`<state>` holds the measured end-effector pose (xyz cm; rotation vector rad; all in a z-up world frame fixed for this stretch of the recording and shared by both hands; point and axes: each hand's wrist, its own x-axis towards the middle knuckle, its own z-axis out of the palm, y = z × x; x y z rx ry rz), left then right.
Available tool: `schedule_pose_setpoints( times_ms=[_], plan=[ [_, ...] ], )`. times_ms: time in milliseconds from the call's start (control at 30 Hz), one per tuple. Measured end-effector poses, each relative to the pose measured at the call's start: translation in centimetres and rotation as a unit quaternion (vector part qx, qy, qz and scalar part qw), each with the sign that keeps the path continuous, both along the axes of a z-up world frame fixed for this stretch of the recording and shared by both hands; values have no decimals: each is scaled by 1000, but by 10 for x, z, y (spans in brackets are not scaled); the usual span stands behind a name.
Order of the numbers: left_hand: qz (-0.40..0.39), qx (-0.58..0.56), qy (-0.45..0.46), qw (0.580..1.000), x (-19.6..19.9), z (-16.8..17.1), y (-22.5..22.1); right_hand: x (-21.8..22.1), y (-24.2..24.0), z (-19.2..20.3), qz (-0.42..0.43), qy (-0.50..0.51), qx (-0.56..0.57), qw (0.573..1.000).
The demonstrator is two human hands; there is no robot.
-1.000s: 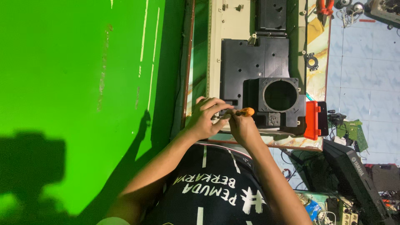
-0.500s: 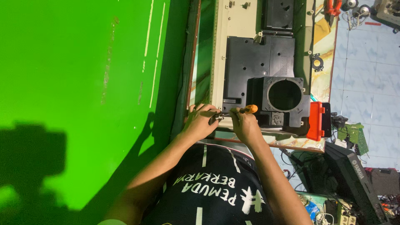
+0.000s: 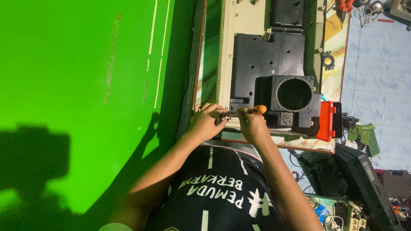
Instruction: The person uses a screwdriver to remove several screws from internal black plastic panels of a keyboard, then lifts and removes one of the panels by hand.
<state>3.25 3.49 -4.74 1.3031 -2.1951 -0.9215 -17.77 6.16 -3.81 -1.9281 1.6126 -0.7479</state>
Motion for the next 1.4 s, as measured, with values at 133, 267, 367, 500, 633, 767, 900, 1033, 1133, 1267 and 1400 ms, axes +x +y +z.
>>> schedule_pose_setpoints(
  times_ms=[133,267,367,500,633,767,900,1033,1133,1267,1400],
  plan=[
    [16,-45,10,999,2,-3,2,-2,1,8,7,-31,-23,999],
    [15,-61,2,998,1,-8,1,0,1,21,7,-22,-1,1000],
    [11,-73,-17,997,0,-10,0,3,1,34,-8,-8,31,999],
    [12,-56,-14,998,-2,-8,1,4,4,53,2,-22,-31,999],
    [-3,-79,-19,997,-3,-4,0,4,6,70,-1,-24,-74,997],
    [8,-67,0,998,-7,-5,-5,5,5,82,7,-31,-55,998],
    [18,-83,50,995,-7,-3,-4,6,6,89,1,-37,-46,998],
    [21,-112,28,993,-8,3,-2,9,2,91,-11,-65,-17,998],
    [16,-80,4,997,-11,7,-1,13,-3,85,-5,-90,-2,996],
    [7,-64,26,998,-13,1,1,15,-7,75,-6,-74,-39,997],
    [64,99,161,980,-17,-10,2,-2,-7,75,-107,-298,107,942]
  ],
)
